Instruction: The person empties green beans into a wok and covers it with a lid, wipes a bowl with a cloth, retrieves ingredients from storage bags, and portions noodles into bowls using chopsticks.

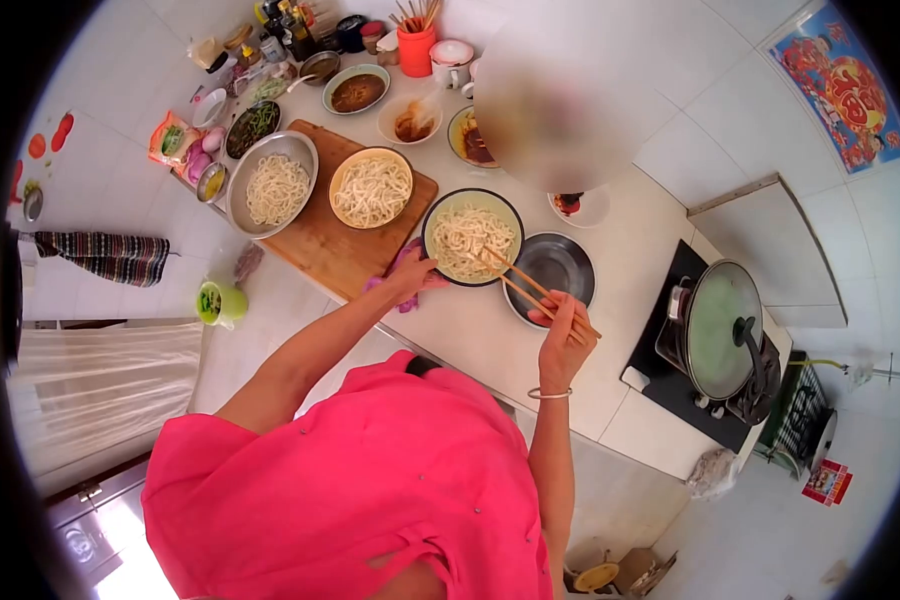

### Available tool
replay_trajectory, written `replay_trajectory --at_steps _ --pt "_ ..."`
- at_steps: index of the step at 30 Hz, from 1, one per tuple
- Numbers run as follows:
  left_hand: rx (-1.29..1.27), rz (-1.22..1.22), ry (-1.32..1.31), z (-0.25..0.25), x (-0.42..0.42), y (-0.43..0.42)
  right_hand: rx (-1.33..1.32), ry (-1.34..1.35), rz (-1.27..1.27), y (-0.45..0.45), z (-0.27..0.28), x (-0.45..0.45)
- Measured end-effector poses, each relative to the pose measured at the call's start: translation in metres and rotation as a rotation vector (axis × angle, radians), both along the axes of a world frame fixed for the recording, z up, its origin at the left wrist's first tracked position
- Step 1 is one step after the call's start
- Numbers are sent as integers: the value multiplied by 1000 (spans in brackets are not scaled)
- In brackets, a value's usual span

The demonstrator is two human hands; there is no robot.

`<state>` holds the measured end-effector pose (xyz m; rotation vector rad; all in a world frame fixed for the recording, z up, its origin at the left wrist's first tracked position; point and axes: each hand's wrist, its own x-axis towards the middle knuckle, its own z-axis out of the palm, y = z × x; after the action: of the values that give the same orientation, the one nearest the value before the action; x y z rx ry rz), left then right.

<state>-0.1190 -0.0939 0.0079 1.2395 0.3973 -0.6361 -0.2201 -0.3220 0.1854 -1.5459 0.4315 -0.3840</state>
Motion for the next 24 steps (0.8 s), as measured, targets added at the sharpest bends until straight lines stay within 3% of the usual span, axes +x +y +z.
replay_trajectory --at_steps 8,15,20,22,24 --pt "16 -94 18 -2 -39 50 -6 15 -34 -6 -2 -6" --pt "176 154 -5 -2 -136 119 174 26 83 -9 -8 -3" --pt "421 519 209 -32 -285 152 287 102 315 -4 -28 8" --pt "461 559 389 -62 -374 150 284 150 425 8 -35 12" --pt "533 557 558 -60 -455 133 253 187 546 25 -37 12"
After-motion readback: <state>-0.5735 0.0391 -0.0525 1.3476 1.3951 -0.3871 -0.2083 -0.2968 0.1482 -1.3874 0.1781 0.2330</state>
